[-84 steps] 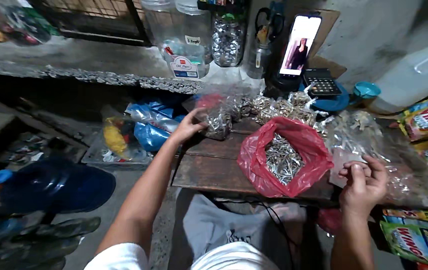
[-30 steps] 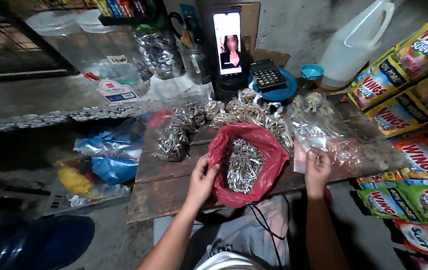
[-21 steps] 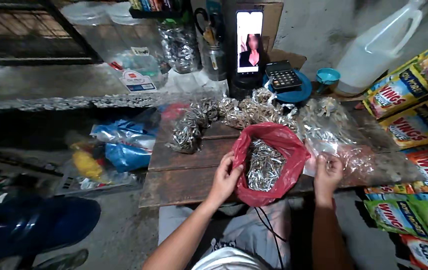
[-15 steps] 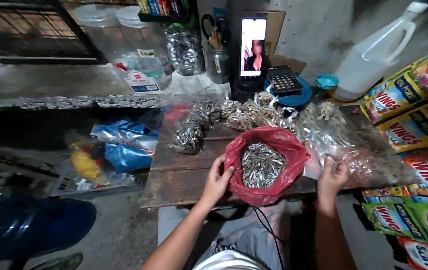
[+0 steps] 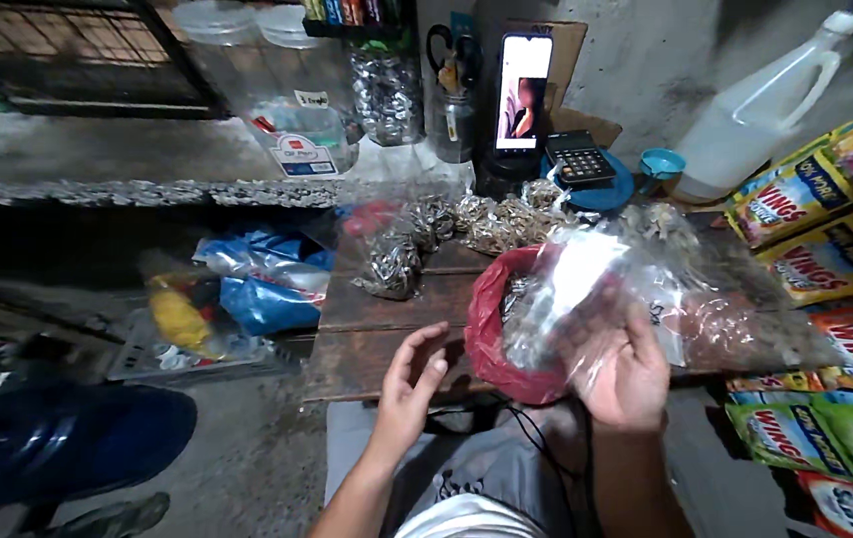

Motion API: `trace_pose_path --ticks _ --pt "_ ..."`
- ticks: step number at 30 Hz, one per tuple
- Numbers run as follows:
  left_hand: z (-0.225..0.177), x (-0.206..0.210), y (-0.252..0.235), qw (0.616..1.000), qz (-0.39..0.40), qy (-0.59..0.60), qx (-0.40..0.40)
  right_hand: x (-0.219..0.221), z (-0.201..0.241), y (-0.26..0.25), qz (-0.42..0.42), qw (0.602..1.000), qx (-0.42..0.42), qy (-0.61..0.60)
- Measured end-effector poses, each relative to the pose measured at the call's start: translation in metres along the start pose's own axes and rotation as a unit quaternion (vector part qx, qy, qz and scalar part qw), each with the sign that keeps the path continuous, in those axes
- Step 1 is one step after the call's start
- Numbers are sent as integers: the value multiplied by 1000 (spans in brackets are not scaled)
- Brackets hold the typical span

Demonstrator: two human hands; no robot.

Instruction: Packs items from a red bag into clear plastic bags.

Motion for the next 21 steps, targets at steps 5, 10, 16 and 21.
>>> trace_pose_path --ticks 5,10,16,21 --pt "8 22 12 972 111 175 -115 32 -69 16 64 984 166 -24" --pt "-1 3 11 970 53 216 -100 29 -93 22 79 974 211 2" --pt "-14 -19 9 986 -27 147 -76 15 -96 24 31 973 223 42" --pt "-12 -19 7 993 -22 102 -59 10 -100 25 18 972 230 48"
Point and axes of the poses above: each hand's wrist, its own y-axis away from the middle knuckle, its own x-axis out of the palm, z = x × y, the point moved 10 cm from there along -y, towards the middle knuckle, and after that the axes turned 9 degrees about z, right-handed, at the moved point
